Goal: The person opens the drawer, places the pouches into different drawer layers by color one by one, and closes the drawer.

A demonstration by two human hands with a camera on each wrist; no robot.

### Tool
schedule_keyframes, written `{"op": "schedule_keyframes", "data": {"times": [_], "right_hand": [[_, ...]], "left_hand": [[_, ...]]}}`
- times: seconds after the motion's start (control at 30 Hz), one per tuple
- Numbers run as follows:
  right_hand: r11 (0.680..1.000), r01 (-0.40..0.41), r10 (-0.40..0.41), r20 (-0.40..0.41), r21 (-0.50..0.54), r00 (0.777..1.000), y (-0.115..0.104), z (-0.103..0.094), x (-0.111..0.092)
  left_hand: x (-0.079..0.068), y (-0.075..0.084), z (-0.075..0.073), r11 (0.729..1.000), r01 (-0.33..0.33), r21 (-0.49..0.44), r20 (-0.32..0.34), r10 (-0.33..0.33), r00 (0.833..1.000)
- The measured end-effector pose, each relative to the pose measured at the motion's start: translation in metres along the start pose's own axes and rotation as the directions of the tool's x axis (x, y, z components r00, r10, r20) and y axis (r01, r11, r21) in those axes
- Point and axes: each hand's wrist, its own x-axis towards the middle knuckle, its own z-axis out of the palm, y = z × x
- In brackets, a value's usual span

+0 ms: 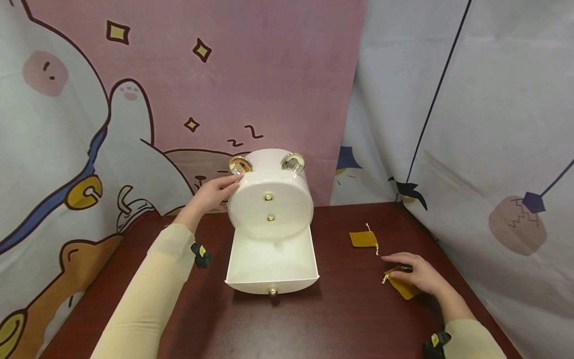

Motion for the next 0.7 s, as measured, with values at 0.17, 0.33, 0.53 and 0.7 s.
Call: {"op": "schedule_keyframes", "data": {"times": [0.17, 0.33, 0.53, 0.7], "right_hand": [[1.0, 0.004, -0.004, 0.013, -0.009, 1.0, 0.007, 0.0, 0.002], [1.0, 0.006, -0.006, 0.011, -0.016, 1.0, 0.012, 0.001, 0.002], [0.997, -0.02, 0.02, 0.0, -0.076, 1.0, 0.015, 0.003, 0.0], [0.993, -0.06, 0.061, 0.003, -0.106, 0.998, 0.016, 0.006, -0.002]], "left_hand": [[-0.001, 0.001, -0.001, 1.0, -0.007, 0.009, 0.003, 0.007, 1.0], [-0.001, 0.002, -0.001, 1.0, -0.002, 0.01, 0.002, 0.002, 1.0], [0.0, 0.0, 0.0, 1.0, -0.002, 0.006, 0.001, 0.002, 1.0], [0.001, -0.001, 0.001, 1.0, -0.003, 0.008, -0.004, 0.003, 1.0]]}}
